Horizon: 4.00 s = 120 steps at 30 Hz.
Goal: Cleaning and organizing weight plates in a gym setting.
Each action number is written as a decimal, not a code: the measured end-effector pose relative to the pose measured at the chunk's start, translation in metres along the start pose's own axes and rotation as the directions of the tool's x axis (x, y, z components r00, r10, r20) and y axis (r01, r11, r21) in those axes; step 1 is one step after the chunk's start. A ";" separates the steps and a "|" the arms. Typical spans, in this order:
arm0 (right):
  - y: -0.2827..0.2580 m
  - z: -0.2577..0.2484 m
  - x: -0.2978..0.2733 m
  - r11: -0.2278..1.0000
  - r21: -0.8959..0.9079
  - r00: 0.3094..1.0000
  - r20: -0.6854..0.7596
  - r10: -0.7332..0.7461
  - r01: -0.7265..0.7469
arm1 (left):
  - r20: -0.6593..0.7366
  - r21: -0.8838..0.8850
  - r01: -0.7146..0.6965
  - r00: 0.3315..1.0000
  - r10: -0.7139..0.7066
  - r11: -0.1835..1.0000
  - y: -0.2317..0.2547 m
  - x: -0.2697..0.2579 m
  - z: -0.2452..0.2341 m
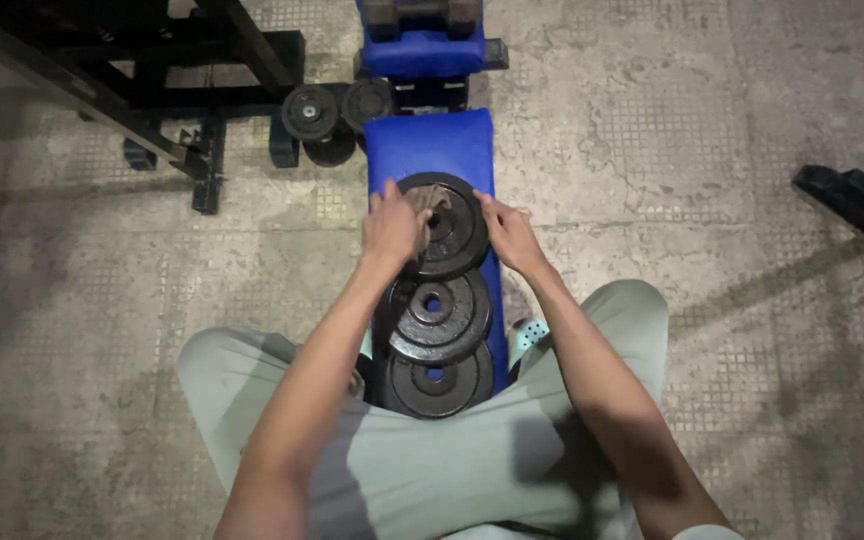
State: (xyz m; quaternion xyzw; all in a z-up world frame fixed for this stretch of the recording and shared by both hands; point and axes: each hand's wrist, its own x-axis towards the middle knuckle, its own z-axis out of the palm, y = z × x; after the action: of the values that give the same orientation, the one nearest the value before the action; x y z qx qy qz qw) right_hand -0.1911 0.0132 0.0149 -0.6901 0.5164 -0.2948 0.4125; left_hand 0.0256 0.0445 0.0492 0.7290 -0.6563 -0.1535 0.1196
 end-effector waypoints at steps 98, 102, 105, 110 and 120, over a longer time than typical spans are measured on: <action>-0.028 -0.028 -0.041 0.812 -0.311 0.865 0.073 -0.497 0.493 | -0.308 -0.445 -0.280 0.940 0.149 0.851 -0.080 -0.066 -0.019; -0.019 -0.031 -0.046 0.762 -0.393 0.851 0.127 -0.509 0.514 | -0.309 -0.429 -0.300 0.935 0.173 0.852 -0.080 -0.078 -0.009; -0.008 -0.027 -0.050 0.713 -0.442 0.822 0.108 -0.559 0.543 | -0.322 -0.417 -0.313 0.929 0.183 0.854 -0.083 -0.083 0.003; -0.007 -0.025 -0.051 0.673 -0.471 0.795 0.110 -0.597 0.570 | -0.364 -0.369 -0.348 0.907 0.210 0.862 -0.091 -0.083 0.014; 0.001 -0.018 -0.051 0.627 -0.515 0.756 0.068 -0.650 0.585 | -0.405 -0.379 -0.386 0.886 0.224 0.841 -0.086 -0.080 0.015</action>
State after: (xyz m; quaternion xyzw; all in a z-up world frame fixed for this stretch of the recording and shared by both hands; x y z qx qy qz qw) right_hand -0.2216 0.0572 0.0239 -0.8881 0.3306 -0.3144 0.0568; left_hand 0.0916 0.1334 0.0088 0.5808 -0.6806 -0.1495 0.4208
